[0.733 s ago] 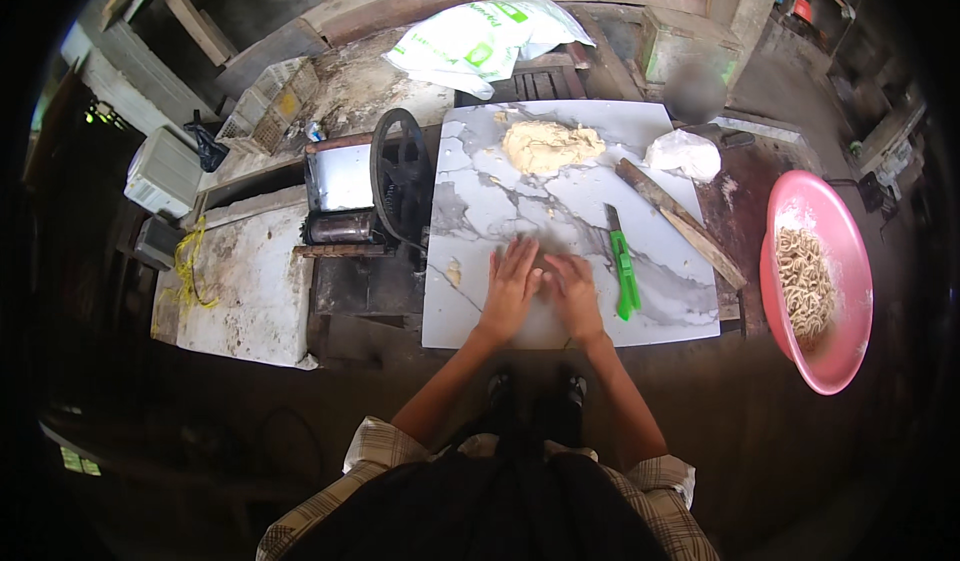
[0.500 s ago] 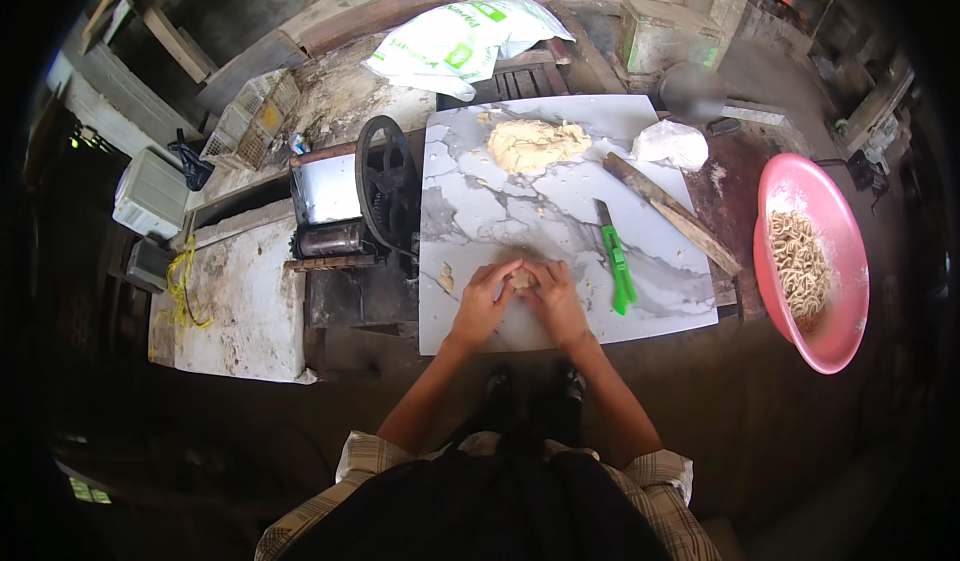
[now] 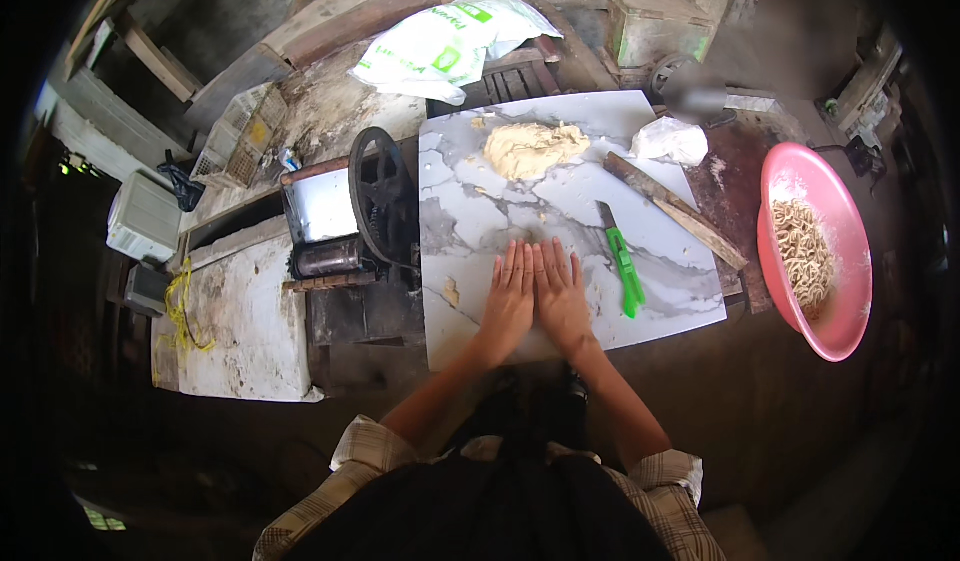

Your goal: The person cuts a piece of dough with a knife, shapes it into a square by hand, and then passes it through a manual pasta roller to create noodles. They then gather a large piece of dough and roll it flat using a wooden roller on a marble surface.

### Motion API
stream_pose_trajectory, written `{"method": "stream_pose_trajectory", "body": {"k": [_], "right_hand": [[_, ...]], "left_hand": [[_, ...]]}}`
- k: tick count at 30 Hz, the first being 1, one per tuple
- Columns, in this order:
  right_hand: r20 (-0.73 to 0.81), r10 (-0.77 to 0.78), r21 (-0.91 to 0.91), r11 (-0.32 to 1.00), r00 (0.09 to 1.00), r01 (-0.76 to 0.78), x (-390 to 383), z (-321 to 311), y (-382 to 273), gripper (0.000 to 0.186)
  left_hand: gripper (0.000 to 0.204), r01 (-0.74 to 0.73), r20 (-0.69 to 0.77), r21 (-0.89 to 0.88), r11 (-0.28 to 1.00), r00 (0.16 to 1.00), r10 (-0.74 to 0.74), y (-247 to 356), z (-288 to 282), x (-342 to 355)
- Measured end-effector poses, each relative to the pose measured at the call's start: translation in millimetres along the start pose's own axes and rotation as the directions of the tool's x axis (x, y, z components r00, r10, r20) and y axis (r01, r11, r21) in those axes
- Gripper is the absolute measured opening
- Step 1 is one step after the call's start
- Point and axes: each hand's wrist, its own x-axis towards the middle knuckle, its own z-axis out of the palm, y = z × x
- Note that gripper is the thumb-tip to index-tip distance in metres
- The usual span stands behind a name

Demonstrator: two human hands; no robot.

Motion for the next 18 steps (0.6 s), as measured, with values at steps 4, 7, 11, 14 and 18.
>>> {"method": "stream_pose_trajectory", "body": {"k": [4,7,11,14,18], "right_hand": [[0.075,0.005,-0.181,0.983,0.997,0.009,-1,0,-9,0.058],[0.127,0.006,-0.262,0.965,0.992,0.028,6,-2,-9,0.06],[0.068,0.006,-0.244,0.97,0.998,0.011,9,6,0,0.061],[0.033,0.006,-0.178,0.984,0.999,0.0,11,11,8,0.058],[0.002,-0.024,-0.197,0.98,1.0,0.024,10,-20,23,0.05]], "left_hand": [[0.06,-0.011,0.081,0.136,0.991,0.997,0.0,0,-11,5],[0.061,-0.083,0.193,0.301,0.95,0.981,0.024,4,-19,14],[0.062,-0.121,0.217,0.484,0.867,0.976,0.016,9,-21,22],[0.061,-0.08,0.177,0.456,0.886,0.984,-0.003,6,-7,20],[0.06,0.093,0.202,0.043,0.995,0.974,-0.1,-6,-4,18]]}}
